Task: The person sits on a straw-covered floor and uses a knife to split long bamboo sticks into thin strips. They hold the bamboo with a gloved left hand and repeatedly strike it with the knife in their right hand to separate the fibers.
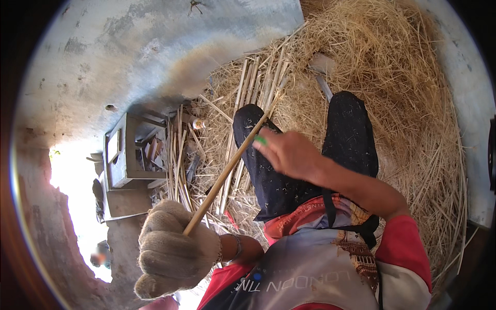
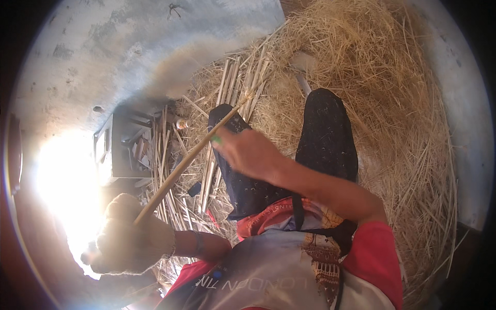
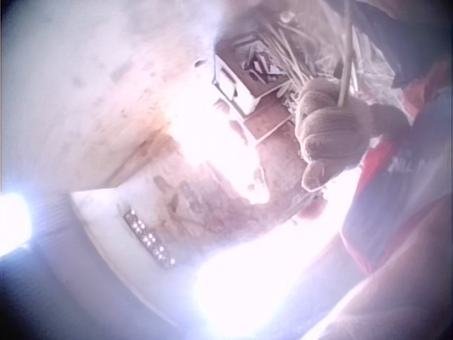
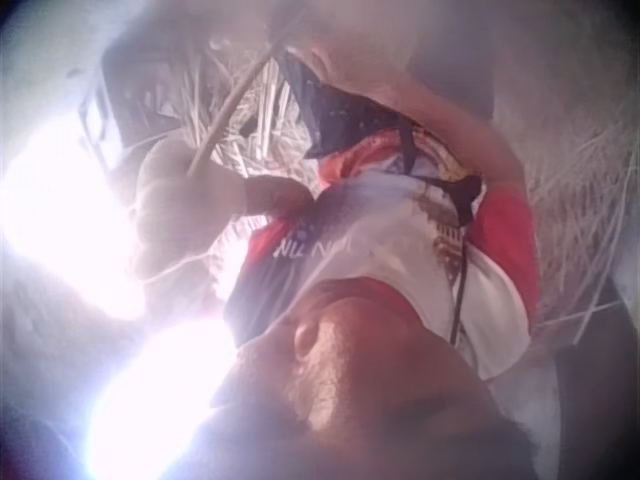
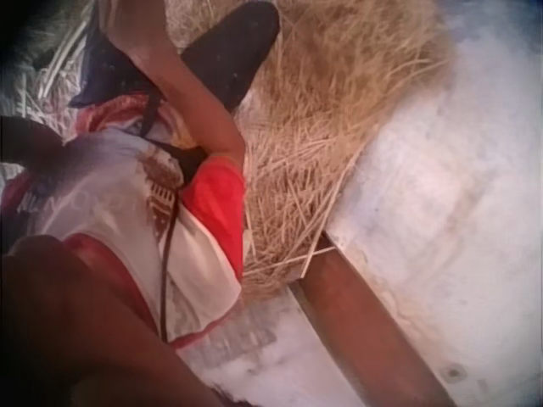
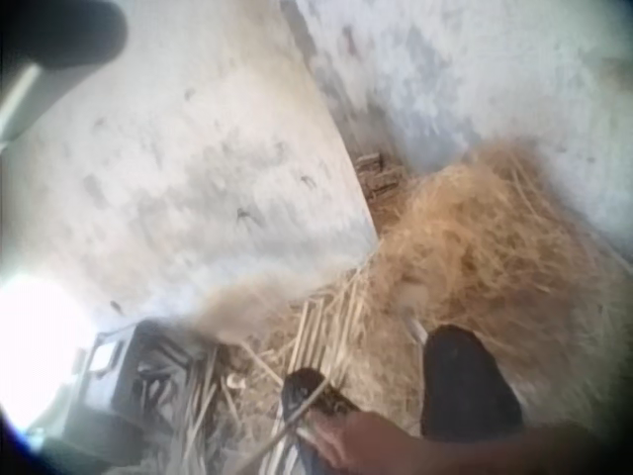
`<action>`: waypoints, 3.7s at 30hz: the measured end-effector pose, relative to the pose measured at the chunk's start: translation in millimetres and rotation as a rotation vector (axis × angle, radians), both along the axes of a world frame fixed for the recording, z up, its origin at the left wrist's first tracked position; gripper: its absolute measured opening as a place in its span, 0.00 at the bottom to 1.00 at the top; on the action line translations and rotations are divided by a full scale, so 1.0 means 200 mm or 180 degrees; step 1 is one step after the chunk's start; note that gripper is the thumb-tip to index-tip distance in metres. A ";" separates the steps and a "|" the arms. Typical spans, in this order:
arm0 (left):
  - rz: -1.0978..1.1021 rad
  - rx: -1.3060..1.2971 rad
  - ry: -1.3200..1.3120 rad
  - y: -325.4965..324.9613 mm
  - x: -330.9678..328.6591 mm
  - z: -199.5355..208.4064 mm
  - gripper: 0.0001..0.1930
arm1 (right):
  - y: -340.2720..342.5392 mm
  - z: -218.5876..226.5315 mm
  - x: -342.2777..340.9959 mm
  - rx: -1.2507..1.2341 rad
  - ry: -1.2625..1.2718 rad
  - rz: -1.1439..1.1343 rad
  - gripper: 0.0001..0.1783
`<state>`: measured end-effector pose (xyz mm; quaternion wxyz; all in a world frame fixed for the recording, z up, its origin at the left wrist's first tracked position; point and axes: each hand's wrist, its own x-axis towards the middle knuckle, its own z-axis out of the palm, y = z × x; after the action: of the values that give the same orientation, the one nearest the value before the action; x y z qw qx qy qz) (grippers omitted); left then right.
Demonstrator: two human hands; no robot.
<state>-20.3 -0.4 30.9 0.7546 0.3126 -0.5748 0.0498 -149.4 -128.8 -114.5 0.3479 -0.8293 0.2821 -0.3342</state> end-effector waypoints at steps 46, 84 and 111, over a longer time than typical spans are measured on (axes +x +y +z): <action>0.0041 -0.0043 -0.0116 0.02 0.03 0.02 0.20 | 0.05 0.00 -0.05 0.0108 0.0461 0.0027 0.17; -0.0090 -0.0189 0.1082 -0.01 -0.08 0.02 0.20 | -0.29 -0.47 0.07 0.0562 0.0270 -0.0214 0.18; 0.1399 -0.0516 0.1761 -0.10 -0.25 0.05 0.17 | -0.09 -0.15 0.04 0.0220 0.0127 -0.0570 0.14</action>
<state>-70.5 -20.9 41.3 0.8751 0.3695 -0.2622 0.1699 -140.8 -146.1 -143.7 0.3394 -0.7947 0.3733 -0.3375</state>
